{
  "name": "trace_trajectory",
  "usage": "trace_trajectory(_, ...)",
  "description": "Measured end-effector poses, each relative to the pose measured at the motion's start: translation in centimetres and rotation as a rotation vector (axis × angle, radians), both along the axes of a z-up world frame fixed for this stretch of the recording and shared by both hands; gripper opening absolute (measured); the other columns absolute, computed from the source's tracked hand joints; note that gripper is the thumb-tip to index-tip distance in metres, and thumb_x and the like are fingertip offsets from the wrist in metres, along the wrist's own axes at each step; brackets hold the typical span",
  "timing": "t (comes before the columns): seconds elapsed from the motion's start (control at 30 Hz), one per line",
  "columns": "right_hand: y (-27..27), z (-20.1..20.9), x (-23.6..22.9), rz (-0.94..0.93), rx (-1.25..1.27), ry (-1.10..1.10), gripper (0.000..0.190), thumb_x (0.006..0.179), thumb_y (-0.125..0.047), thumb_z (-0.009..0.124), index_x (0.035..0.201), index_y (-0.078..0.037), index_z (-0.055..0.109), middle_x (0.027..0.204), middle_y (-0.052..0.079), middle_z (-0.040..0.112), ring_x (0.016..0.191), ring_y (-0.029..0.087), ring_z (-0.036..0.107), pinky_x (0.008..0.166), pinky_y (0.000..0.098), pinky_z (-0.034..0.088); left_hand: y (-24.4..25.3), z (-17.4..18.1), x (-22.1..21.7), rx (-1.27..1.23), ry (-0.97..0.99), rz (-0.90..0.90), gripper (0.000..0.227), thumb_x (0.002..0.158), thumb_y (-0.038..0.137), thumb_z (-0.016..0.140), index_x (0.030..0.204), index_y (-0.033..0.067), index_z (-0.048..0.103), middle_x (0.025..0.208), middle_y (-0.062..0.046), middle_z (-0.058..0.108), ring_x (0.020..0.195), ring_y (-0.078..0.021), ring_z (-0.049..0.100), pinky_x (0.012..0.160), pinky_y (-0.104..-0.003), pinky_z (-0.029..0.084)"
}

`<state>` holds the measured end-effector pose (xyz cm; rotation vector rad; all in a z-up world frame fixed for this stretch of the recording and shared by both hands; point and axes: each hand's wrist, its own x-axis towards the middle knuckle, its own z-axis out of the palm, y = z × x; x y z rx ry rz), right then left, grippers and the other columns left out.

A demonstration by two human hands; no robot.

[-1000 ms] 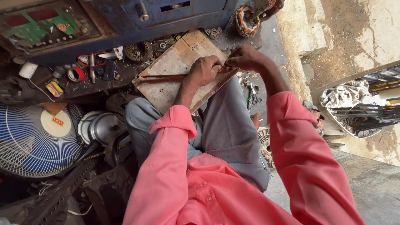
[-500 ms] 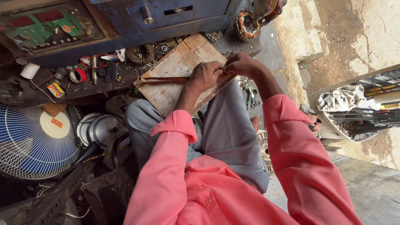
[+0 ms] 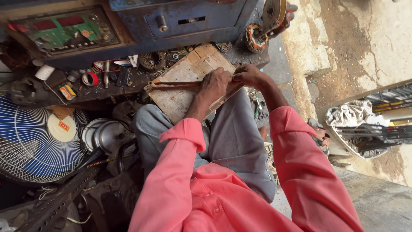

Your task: Winding copper wires onto a wooden frame and then preparing them for an electrical component.

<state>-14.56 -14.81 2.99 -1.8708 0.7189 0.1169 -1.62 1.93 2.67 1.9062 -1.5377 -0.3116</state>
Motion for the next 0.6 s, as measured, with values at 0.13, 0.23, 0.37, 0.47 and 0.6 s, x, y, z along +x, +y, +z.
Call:
trace_trajectory(0.13,0.0,0.0,0.0,0.077,-0.145,0.102,0.030,0.087,-0.028,0.071,0.084,0.002,0.071,0.073,0.007,0.063,0.070,0.018,0.057,0.066,0.0405,0.047,5.6,6.6,-0.5,-0.339,-0.094,0.120,0.031,0.090,0.015,0.071,0.117,0.0010,0.065,0.112,-0.020,0.066,0.103,-0.0381,0.065,0.087,-0.046,0.054)
trace_trajectory(0.23,-0.4,-0.5,0.3,0.091,-0.179,0.086,0.030,0.087,-0.028,0.068,0.089,0.002,0.072,0.076,0.009,0.067,0.072,0.020,0.060,0.068,0.0408,0.049,11.9,7.1,-0.6,-0.464,0.158,0.182,0.038,0.091,0.010,0.073,0.127,0.0014,0.064,0.123,-0.019,0.067,0.112,-0.0334,0.066,0.091,-0.040,0.055)
trace_trajectory(0.37,-0.7,-1.7,-0.2,0.099,-0.202,0.115,0.031,0.088,-0.027,0.068,0.090,0.003,0.072,0.078,0.011,0.069,0.074,0.021,0.063,0.070,0.0395,0.050,22.0,-3.1,-1.2,-0.459,1.175,0.235,0.033,0.103,0.005,0.068,0.134,-0.0026,0.062,0.121,-0.017,0.068,0.108,-0.0227,0.065,0.094,-0.035,0.053)
trace_trajectory(0.47,-1.7,-3.3,0.0,0.107,-0.184,0.133,0.028,0.090,-0.026,0.068,0.093,0.001,0.074,0.079,0.008,0.070,0.074,0.020,0.063,0.071,0.0372,0.050,28.1,-3.6,-0.4,-0.609,1.548,0.132,0.036,0.105,0.013,0.064,0.138,-0.0009,0.059,0.126,-0.017,0.068,0.109,-0.0264,0.066,0.093,-0.040,0.055)
trace_trajectory(0.6,-0.7,-1.7,-0.1,0.038,0.074,0.136,0.028,0.094,-0.025,0.070,0.096,0.003,0.074,0.081,0.005,0.063,0.075,0.020,0.057,0.067,0.0380,0.047,30.0,-4.0,0.1,-0.795,1.797,-0.018,0.043,0.106,0.022,0.064,0.143,0.0028,0.054,0.130,-0.017,0.066,0.115,-0.0285,0.066,0.099,-0.045,0.055)
